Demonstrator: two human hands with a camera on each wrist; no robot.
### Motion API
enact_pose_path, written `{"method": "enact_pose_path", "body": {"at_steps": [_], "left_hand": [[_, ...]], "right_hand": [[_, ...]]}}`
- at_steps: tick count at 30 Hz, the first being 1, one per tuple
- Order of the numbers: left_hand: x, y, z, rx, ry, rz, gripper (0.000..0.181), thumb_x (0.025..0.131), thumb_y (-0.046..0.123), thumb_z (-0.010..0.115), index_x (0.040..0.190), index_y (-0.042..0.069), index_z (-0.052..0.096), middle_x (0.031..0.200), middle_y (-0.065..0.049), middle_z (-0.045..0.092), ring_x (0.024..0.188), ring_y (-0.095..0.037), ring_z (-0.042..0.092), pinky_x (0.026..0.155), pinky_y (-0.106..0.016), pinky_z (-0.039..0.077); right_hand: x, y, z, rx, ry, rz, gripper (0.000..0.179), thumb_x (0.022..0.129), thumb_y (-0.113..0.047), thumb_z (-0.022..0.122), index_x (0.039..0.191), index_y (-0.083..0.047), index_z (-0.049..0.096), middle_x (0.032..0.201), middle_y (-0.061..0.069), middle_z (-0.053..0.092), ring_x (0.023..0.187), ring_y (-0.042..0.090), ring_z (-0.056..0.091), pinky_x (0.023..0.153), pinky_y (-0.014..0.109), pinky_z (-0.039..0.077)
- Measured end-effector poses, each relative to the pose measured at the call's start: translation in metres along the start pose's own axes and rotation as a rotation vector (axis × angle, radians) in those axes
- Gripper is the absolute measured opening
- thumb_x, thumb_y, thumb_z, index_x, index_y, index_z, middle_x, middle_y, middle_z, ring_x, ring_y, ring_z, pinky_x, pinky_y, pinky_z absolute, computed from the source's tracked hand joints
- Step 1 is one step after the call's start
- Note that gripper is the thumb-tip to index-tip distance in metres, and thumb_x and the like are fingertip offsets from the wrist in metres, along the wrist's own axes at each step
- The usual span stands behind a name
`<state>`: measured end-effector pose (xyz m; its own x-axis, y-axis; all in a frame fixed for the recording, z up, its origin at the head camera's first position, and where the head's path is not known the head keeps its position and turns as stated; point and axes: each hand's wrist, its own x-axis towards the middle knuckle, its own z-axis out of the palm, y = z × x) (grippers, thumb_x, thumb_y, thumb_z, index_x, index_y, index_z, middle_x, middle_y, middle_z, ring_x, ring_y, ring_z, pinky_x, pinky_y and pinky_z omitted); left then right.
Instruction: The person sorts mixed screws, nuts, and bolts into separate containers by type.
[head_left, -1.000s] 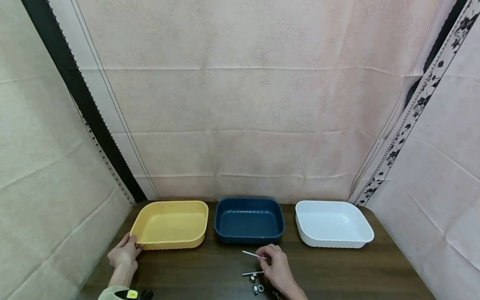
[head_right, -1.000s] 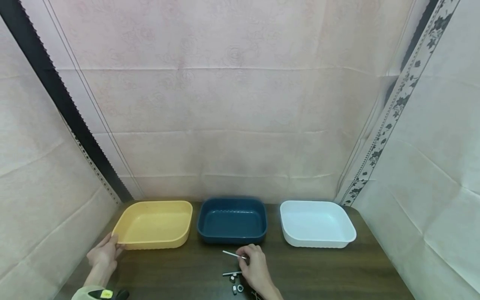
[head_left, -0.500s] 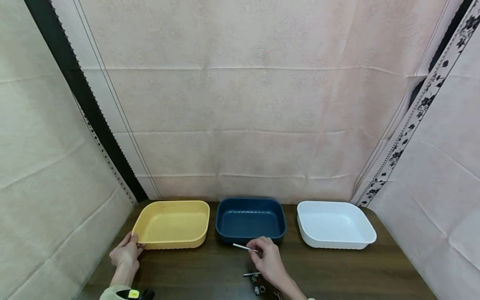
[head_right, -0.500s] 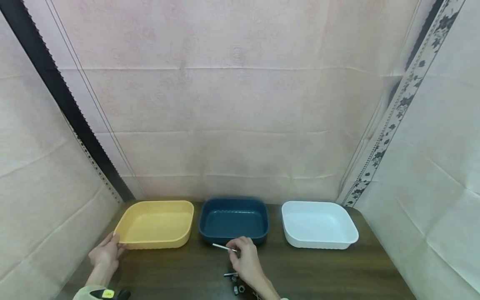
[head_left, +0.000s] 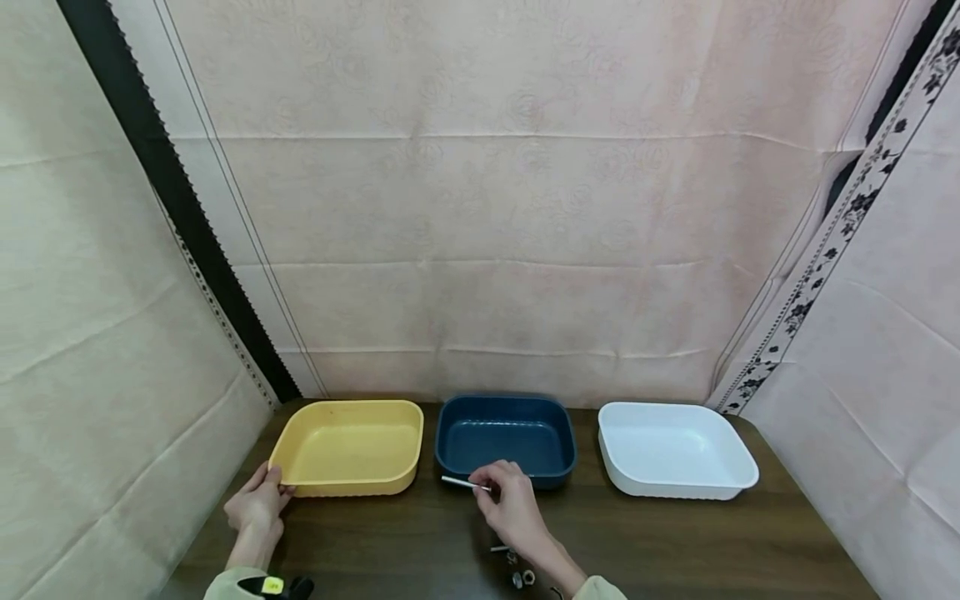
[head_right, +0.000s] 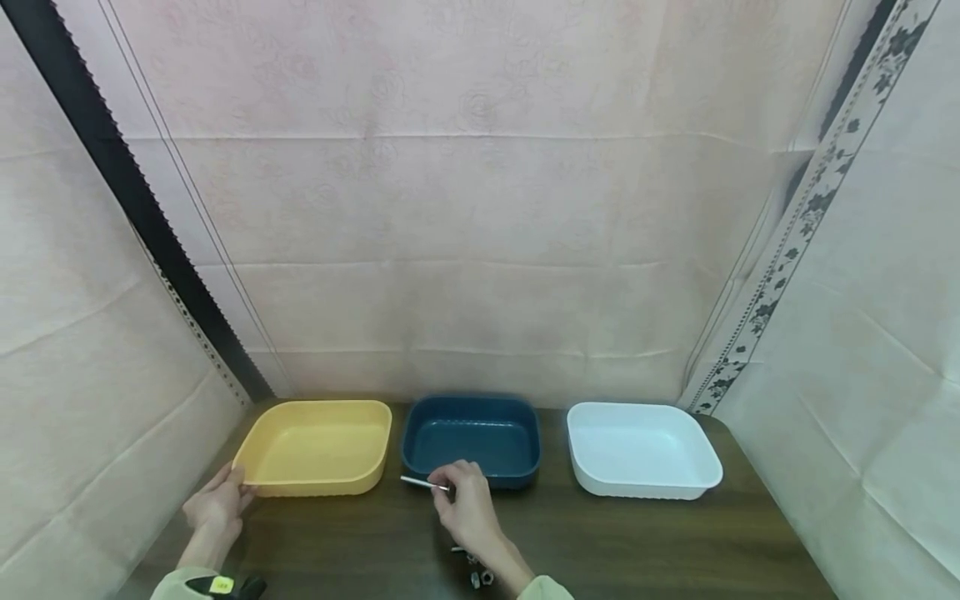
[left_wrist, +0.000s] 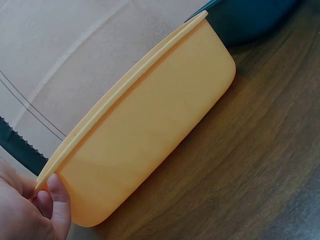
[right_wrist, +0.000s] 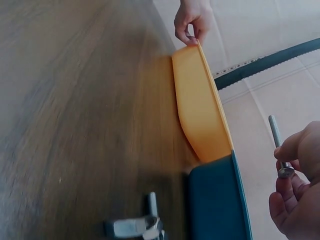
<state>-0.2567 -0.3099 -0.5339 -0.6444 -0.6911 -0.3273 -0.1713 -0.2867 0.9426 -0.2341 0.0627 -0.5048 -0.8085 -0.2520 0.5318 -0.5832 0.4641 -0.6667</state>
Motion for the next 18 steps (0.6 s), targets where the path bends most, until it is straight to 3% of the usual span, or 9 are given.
{"method": "enact_pose_path", "body": {"at_steps": [18], "left_hand": [[-0.003, 0.002, 0.0, -0.011, 0.008, -0.004, 0.044, 0.103, 0.014, 0.055, 0.146, 0.007, 0.048, 0.138, -0.02, 0.049, 0.065, 0.0, 0.064, 0.068, -0.02, 0.057]], "right_hand": [[0.02, -0.011, 0.033, 0.011, 0.014, -0.034, 0.015, 0.081, 0.006, 0.076, 0.087, -0.007, 0.073, 0.083, -0.003, 0.064, 0.077, 0.014, 0.055, 0.068, 0.026, 0.045]]}}
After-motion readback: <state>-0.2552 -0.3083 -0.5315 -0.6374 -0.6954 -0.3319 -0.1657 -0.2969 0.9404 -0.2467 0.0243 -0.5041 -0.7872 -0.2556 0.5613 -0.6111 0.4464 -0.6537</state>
